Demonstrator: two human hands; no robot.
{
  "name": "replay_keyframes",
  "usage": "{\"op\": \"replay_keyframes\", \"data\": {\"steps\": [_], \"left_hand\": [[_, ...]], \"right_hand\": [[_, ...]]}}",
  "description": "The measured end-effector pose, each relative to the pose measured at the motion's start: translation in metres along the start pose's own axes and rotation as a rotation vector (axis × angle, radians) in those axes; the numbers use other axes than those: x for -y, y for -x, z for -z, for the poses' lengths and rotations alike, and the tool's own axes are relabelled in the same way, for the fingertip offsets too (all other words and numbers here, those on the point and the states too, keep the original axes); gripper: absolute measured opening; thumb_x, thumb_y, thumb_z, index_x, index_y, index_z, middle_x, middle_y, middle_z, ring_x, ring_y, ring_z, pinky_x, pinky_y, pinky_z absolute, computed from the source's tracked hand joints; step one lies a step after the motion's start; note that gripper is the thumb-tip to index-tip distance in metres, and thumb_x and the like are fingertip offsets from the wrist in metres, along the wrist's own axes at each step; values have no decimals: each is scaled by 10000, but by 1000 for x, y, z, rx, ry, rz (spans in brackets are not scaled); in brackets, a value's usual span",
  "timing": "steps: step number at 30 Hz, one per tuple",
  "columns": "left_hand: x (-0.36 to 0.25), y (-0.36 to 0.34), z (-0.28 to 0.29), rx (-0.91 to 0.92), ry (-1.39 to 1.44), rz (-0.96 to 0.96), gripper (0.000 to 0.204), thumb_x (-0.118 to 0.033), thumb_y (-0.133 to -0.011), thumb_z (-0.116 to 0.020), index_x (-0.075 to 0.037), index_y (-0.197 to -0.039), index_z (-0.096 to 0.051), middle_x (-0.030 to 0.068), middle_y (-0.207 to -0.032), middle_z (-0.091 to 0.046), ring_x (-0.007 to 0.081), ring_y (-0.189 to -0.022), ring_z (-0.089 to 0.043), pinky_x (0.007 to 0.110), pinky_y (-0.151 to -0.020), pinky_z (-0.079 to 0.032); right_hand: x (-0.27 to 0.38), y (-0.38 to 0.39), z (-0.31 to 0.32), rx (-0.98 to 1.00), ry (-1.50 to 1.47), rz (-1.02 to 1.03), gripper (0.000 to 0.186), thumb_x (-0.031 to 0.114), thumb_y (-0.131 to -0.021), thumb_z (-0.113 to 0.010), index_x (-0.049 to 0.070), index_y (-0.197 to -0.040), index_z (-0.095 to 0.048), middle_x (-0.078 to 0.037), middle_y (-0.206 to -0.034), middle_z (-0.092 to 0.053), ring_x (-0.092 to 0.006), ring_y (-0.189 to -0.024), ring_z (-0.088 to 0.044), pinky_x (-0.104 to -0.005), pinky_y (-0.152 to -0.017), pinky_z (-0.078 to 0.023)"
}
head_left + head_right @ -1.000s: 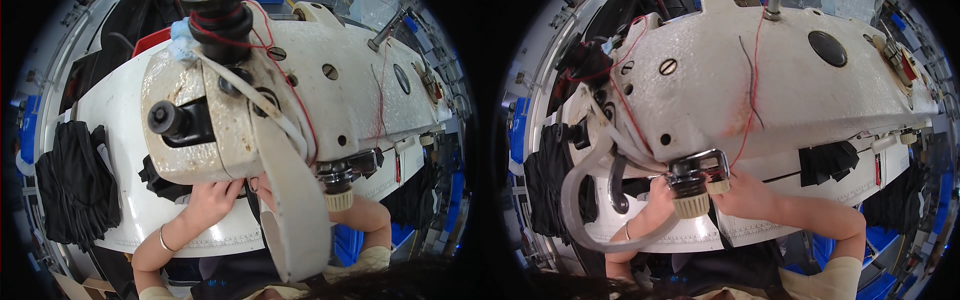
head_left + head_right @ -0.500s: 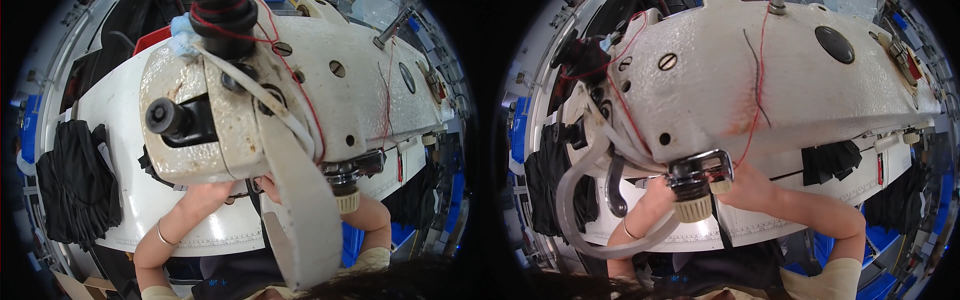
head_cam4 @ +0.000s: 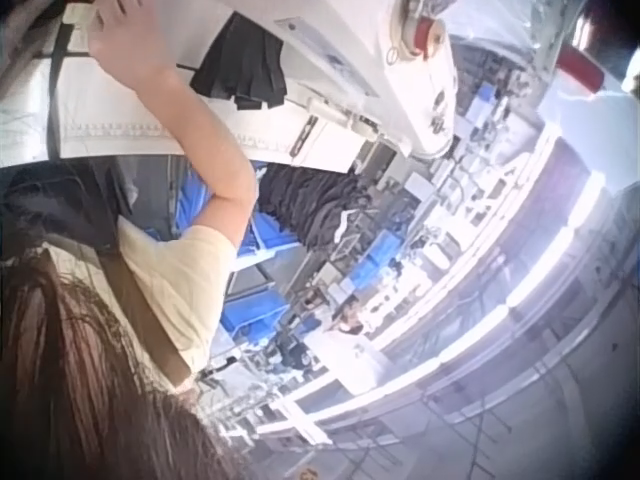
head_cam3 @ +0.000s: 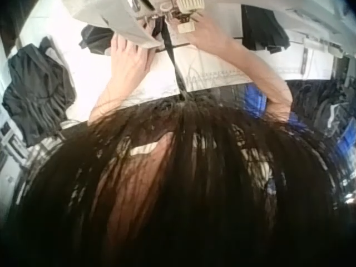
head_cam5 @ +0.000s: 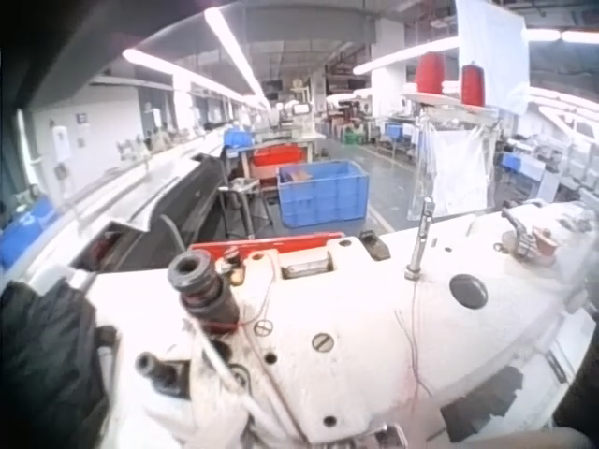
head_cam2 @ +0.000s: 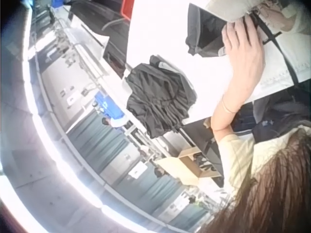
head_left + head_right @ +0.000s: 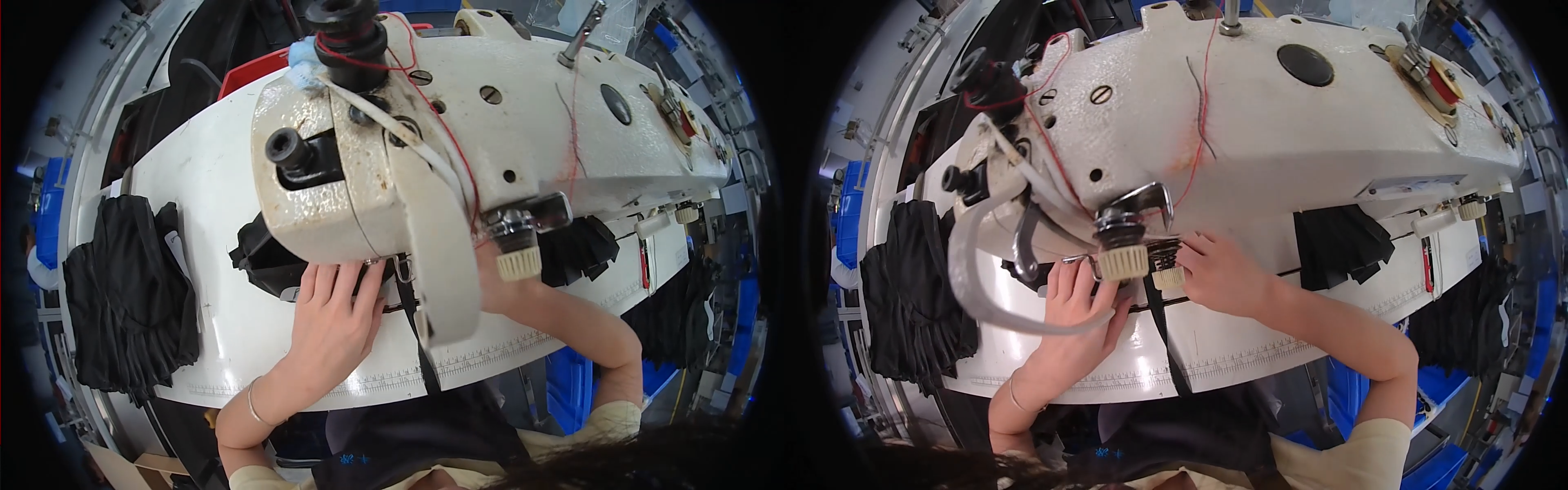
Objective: Sewing pieces of black material together and attaching labels using an industrial sewing machine.
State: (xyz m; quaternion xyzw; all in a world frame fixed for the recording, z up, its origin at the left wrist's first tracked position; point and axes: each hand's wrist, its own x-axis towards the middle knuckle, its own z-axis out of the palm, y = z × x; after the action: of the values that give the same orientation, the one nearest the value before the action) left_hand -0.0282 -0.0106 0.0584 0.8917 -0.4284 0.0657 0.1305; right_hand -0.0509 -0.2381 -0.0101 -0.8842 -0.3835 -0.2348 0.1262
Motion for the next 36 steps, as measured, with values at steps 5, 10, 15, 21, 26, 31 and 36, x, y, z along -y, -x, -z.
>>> {"op": "replay_keyframes", "data": {"steps": [5,10,15,21,26,31,36], "left_hand": [[26,14,10,-21,-18,-119,247,-34,-730,-623,17,-964,-564,98,-915,-536,272,-891,-534,444,-947,-404],[16,-3,19,-109,21,-117,175,-6,-733,-608,-11,-903,-568,82,-836,-511,247,-800,-523,363,-752,-446],[14,-9,19,-200,81,-90,191,-40,-683,-647,-3,-861,-589,54,-806,-490,202,-710,-488,328,-589,-379],[-13,-2,8,-45,-219,-218,348,-38,-670,-654,16,-1014,-652,51,-744,-482,179,-660,-501,308,-539,-343],[22,5,-26,-124,399,-151,320,18,-717,-677,25,-1032,-620,105,-977,-642,158,-872,-621,318,-720,-514],[45,16,-23,76,753,150,403,86,-716,-662,17,-1105,-580,61,-938,-650,128,-801,-642,276,-662,-552],[22,31,-27,192,432,-27,320,-83,-890,-535,-12,-1201,-558,147,-1039,-635,245,-932,-635,327,-812,-523]], "right_hand": [[7,-20,32,71,112,533,244,137,-681,-607,-18,-865,-651,4,-693,-519,-150,-710,-540,-249,-585,-438],[6,-35,13,7,394,538,348,132,-694,-592,-41,-991,-642,12,-702,-515,-122,-640,-526,-237,-539,-437],[25,-20,14,-261,-201,218,301,117,-676,-639,-16,-946,-647,-8,-778,-533,-118,-650,-538,-250,-460,-420],[31,-18,19,-75,-108,150,260,123,-668,-618,-4,-891,-656,-57,-910,-574,-178,-837,-546,-299,-744,-465],[26,-17,12,23,67,121,246,134,-636,-599,10,-838,-662,-83,-894,-596,-253,-901,-559,-373,-831,-454],[25,-3,6,95,121,221,200,139,-617,-603,23,-776,-641,-66,-794,-584,-275,-904,-574,-409,-889,-446],[37,-6,21,106,120,216,340,189,-650,-573,-24,-902,-657,-117,-887,-609,-301,-904,-603,-428,-893,-461]]}}
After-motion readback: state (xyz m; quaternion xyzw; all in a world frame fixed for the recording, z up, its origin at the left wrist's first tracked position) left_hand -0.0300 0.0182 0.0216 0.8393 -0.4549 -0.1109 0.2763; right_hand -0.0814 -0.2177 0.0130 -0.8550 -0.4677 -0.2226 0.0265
